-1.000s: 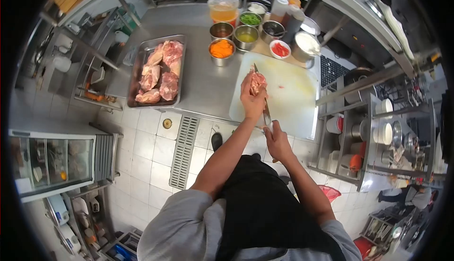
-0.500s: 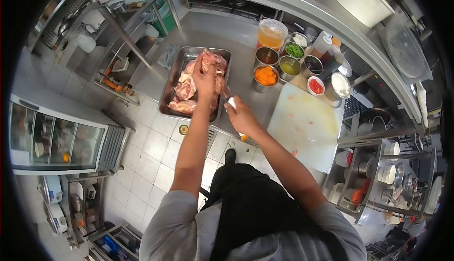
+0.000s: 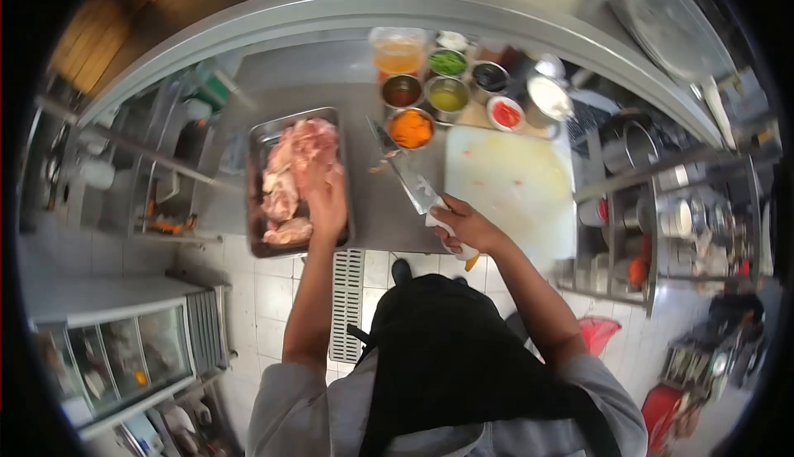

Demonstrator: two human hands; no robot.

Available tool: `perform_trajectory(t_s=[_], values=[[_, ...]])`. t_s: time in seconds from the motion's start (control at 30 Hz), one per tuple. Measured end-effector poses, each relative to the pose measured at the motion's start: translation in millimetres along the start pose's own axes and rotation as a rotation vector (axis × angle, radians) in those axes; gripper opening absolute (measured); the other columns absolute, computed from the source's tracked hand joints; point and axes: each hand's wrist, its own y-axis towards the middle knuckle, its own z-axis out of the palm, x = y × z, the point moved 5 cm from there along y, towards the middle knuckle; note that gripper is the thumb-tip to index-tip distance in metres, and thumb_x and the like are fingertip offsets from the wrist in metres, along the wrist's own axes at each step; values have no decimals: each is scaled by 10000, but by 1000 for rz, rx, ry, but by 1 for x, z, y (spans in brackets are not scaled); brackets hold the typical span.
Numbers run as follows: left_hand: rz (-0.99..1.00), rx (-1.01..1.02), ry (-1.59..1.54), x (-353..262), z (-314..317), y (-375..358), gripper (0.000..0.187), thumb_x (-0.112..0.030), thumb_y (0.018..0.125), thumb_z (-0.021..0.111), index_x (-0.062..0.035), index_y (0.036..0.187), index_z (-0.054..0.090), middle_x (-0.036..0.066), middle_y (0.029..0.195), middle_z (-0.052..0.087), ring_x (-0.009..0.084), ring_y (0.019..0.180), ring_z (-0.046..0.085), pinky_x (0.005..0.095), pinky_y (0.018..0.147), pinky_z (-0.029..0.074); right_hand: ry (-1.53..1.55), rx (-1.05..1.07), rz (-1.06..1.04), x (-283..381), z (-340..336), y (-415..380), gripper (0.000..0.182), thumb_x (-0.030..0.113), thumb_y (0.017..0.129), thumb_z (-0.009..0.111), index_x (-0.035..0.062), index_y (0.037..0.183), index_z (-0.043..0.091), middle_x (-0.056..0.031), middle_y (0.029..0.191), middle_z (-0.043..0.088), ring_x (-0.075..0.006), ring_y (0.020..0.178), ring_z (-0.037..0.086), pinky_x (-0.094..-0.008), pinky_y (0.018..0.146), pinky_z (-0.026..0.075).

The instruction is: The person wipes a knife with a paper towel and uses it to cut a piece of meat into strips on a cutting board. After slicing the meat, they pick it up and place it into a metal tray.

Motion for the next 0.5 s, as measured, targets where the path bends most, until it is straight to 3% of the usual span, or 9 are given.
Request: perform_trajectory(t_s=[0.07, 0.17, 0.2, 0.27, 0.33, 0.37, 0.4, 0.47, 0.5], values=[[198, 191, 33, -64, 39, -20, 376, -134, 987, 554, 18, 1330, 574, 206, 1366, 577, 388, 1283, 524, 456, 1119, 363, 164, -13, 78, -9, -17, -30, 200, 274, 1053, 520, 114, 1170, 497, -3, 715, 495, -90, 504, 406, -272, 446, 384], [328, 364, -97, -107, 90, -49, 416, -118, 976, 574, 10, 1371, 546, 193, 1436, 530, 383, 1332, 493, 453, 1144, 351, 256, -124, 128, -30, -47, -76, 225, 285, 1048, 526, 116, 1195, 496, -10, 713, 500, -85, 495, 405, -271, 447, 380], [334, 392, -121, -110, 106, -60, 416, -118, 976, 574, 10, 1371, 546, 193, 1436, 530, 383, 1332, 493, 453, 1144, 351, 290, -164, 146, -40, -56, -92, 229, 287, 1047, 530, 118, 1199, 500, -10, 711, 499, -83, 491, 400, -269, 446, 379], [135, 508, -288, -91, 148, -82, 448, -114, 954, 612, 11, 1378, 541, 192, 1463, 502, 373, 1358, 466, 443, 1146, 352, 282, -221, 120, -59, -79, -128, 224, 306, 1044, 539, 107, 1145, 514, -14, 703, 515, -88, 486, 418, -264, 446, 378], [139, 535, -272, -83, 183, -99, 460, -103, 930, 638, 14, 1366, 548, 206, 1405, 535, 381, 1333, 475, 449, 1129, 376, -13, -386, 5, -100, -110, -154, 230, 317, 1047, 535, 90, 1066, 510, -18, 693, 546, -90, 502, 472, -268, 449, 394], [154, 595, -144, -80, 199, -105, 474, -109, 932, 636, 13, 1379, 536, 210, 1403, 530, 380, 1337, 467, 449, 1130, 376, -170, -535, 58, -119, -124, -165, 281, 327, 1039, 552, 56, 1007, 486, -73, 668, 592, -157, 512, 540, -333, 472, 446], [168, 654, -11, -77, 213, -111, 488, -115, 933, 635, 12, 1392, 525, 214, 1401, 525, 380, 1341, 460, 449, 1130, 376, -446, -694, -42, -129, -134, -177, 293, 297, 1011, 594, 26, 1005, 480, -186, 676, 638, -332, 556, 622, -456, 544, 503], [193, 634, 32, -83, 239, -117, 502, -110, 906, 652, 8, 1377, 529, 217, 1374, 531, 387, 1315, 471, 466, 1113, 388, -814, -857, -119, -145, -150, -193, 295, 267, 980, 627, 8, 1035, 496, -282, 723, 642, -487, 678, 635, -552, 620, 498], [214, 597, 93, -78, 243, -114, 516, -106, 878, 669, 5, 1363, 533, 219, 1346, 537, 394, 1289, 483, 483, 1096, 401, -858, -900, -127, -151, -159, -197, 286, 257, 974, 631, 12, 1062, 511, -293, 739, 644, -504, 715, 631, -567, 632, 492]])
